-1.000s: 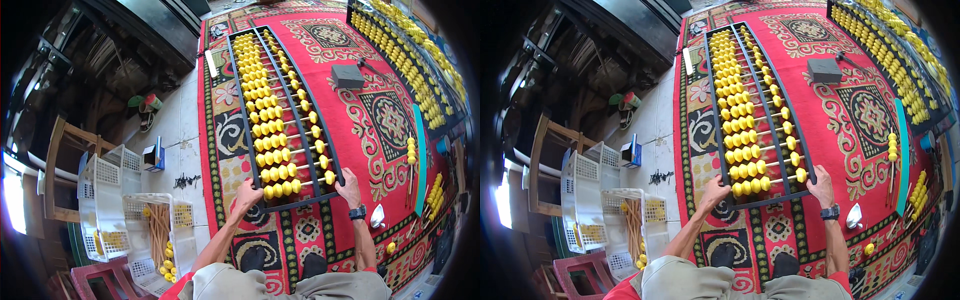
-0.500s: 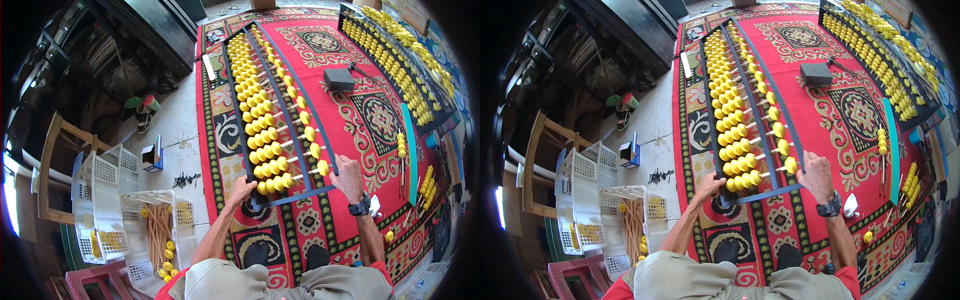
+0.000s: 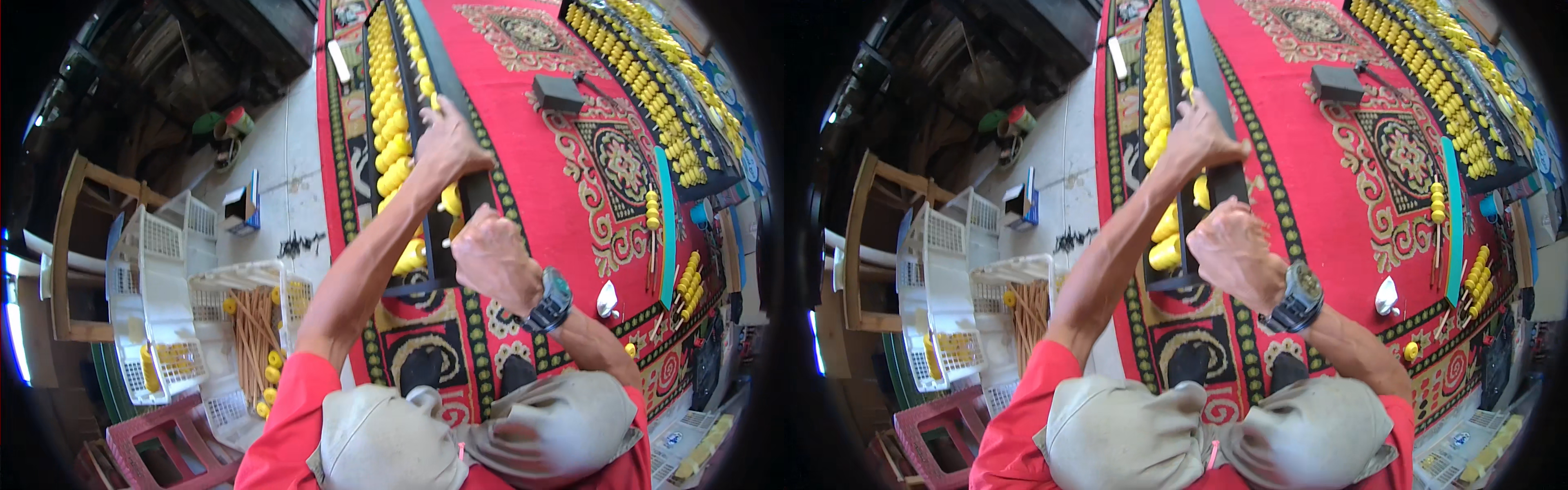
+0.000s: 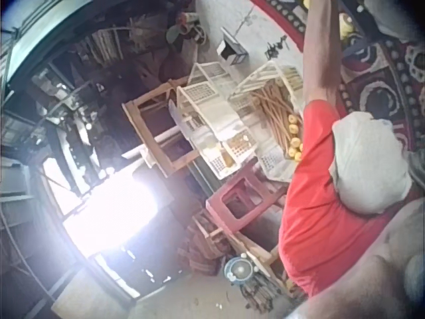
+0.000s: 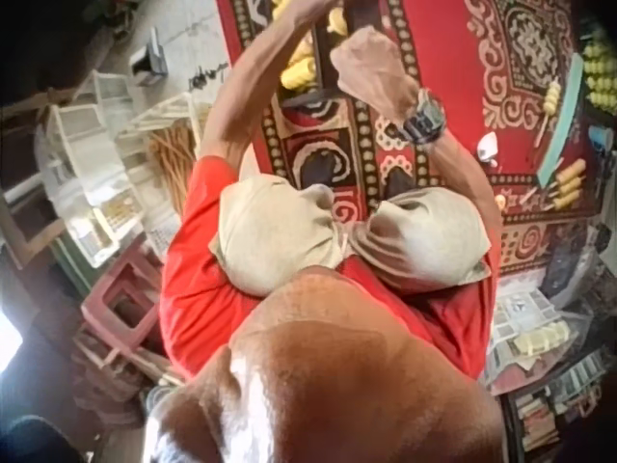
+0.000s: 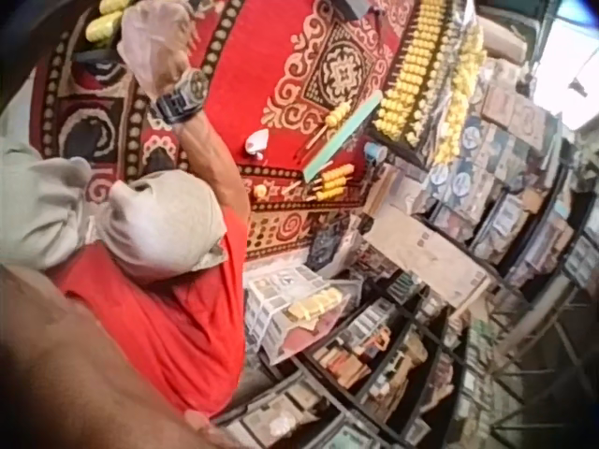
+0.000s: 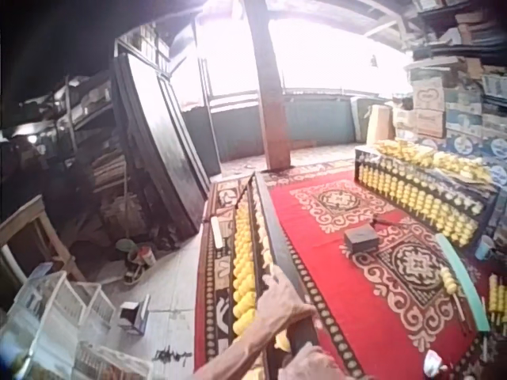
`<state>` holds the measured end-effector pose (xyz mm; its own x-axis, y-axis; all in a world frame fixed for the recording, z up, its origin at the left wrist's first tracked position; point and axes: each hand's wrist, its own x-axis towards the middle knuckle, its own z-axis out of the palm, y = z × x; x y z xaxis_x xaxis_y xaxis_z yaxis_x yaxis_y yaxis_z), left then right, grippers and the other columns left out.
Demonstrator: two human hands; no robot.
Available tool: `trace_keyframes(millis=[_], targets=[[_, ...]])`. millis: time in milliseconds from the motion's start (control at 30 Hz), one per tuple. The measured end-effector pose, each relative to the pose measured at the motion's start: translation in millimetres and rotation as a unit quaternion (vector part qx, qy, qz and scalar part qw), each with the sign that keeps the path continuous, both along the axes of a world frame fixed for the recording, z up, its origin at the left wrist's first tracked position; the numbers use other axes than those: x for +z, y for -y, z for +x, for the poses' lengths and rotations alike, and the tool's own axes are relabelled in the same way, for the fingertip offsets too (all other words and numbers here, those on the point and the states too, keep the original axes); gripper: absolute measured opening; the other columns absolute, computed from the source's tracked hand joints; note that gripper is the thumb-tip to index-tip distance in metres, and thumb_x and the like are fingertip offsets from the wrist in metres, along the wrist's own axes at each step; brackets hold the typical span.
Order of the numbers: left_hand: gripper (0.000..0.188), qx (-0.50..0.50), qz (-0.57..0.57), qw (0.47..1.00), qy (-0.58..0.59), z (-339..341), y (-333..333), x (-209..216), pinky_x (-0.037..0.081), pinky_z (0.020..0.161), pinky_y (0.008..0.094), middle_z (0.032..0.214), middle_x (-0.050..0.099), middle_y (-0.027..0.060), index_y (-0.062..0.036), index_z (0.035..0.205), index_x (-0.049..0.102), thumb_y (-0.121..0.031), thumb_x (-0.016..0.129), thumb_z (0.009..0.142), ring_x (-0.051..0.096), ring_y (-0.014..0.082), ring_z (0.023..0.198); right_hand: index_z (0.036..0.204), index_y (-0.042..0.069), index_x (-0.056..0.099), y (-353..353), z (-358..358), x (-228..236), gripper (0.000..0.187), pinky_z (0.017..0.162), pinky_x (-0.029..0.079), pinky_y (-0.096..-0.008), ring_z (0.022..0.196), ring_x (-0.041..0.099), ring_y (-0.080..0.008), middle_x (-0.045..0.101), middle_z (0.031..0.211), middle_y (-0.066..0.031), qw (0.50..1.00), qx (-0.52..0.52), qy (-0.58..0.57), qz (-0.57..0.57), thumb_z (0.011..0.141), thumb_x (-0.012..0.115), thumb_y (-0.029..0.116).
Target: Assembling a large abacus by attaching the frame and using a power drill to secure screws.
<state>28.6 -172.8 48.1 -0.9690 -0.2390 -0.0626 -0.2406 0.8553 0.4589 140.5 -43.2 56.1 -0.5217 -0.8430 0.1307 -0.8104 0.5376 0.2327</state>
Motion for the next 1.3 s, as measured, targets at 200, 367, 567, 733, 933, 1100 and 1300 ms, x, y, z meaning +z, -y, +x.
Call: trace_keyframes(millis=[200, 367, 567, 733, 933, 1100, 1300], targets=[[0.132, 0.005, -0.006, 1.0, 0.008, 12, 34, 19, 0.047, 0.101, 0.0356, 0.132, 0.045, 0.0358, 0.0174, 0.145, 0.003, -0.044, 0.081, 0.058, 0.054, 0.0414, 0.119, 0.094, -0.006, 0.065, -5, -37, 27, 0.027, 0.045, 0.049, -0.0317, 0.051, 0.064, -0.0251, 0.066, 0.072, -0.0188, 0.92, 0.052, 0.221, -0.318, 0.09, 0.052, 0.017], [0.11, 0.036, 0.08, 0.99, -0.111, 32, 97, 22, 0.046, 0.1, 0.0366, 0.121, 0.056, 0.0338, 0.0157, 0.143, 0.018, -0.028, 0.074, 0.06, 0.058, 0.0411, 0.113, 0.074, 0.0, 0.06, 13, -145, -99, 0.01, 0.048, 0.047, -0.0339, 0.056, 0.062, -0.0271, 0.059, 0.065, -0.0164, 0.984, 0.053, 0.129, -0.113, 0.081, 0.055, 0.003], [0.112, 0.089, 0.151, 0.982, -0.07, 54, 126, 26, 0.047, 0.097, 0.0344, 0.12, 0.059, 0.0311, 0.0178, 0.144, 0.012, -0.024, 0.075, 0.062, 0.061, 0.0385, 0.11, 0.081, -0.005, 0.061, 113, -106, -249, 0.034, 0.068, 0.051, -0.054, 0.075, 0.062, -0.0484, 0.064, 0.082, -0.0298, 0.775, -0.137, 0.55, -0.28, 0.093, 0.051, 0.026], [0.1, 0.055, 0.233, 0.957, -0.165, 58, 160, 18, 0.05, 0.087, 0.0266, 0.108, 0.063, 0.0123, 0.0095, 0.142, 0.029, -0.009, 0.081, 0.059, 0.062, 0.0174, 0.094, 0.097, -0.006, 0.057, 162, -85, -256, 0.044, 0.077, 0.048, -0.0552, 0.088, 0.061, -0.0486, 0.064, 0.091, -0.0323, 0.798, -0.222, 0.465, -0.313, 0.097, 0.043, 0.036], [0.085, 0.062, 0.335, 0.935, -0.1, 41, 152, 57, 0.053, 0.081, 0.0275, 0.104, 0.064, 0.0107, 0.0044, 0.132, 0.043, -0.008, 0.084, 0.059, 0.064, 0.016, 0.088, 0.109, -0.006, 0.058, 127, -96, -206, 0.057, 0.09, 0.047, -0.0446, 0.104, 0.06, -0.0413, 0.063, 0.11, -0.0294, 0.564, -0.218, 0.733, -0.313, 0.102, 0.033, 0.044], [0.069, 0.067, 0.381, 0.917, -0.099, 9, 140, 52, 0.054, 0.077, 0.0284, 0.1, 0.064, 0.0093, 0.0007, 0.121, 0.051, -0.006, 0.085, 0.06, 0.064, 0.016, 0.084, 0.142, -0.007, 0.039, 155, -94, -301, 0.073, 0.114, 0.025, -0.0332, 0.139, 0.036, -0.0262, 0.04, 0.149, -0.0218, 0.357, -0.231, 0.703, -0.57, 0.101, 0.036, 0.053], [0.071, 0.024, 0.287, 0.949, -0.129, 2, 127, 43, 0.052, 0.084, 0.031, 0.109, 0.058, 0.0158, 0.0054, 0.119, 0.042, -0.011, 0.079, 0.059, 0.062, 0.0226, 0.096, 0.107, 0.004, 0.063, 110, -122, -292, 0.044, 0.081, 0.052, -0.0348, 0.089, 0.064, -0.0174, 0.067, 0.1, -0.0068, 0.327, -0.242, 0.695, -0.593, 0.099, 0.049, 0.045]])
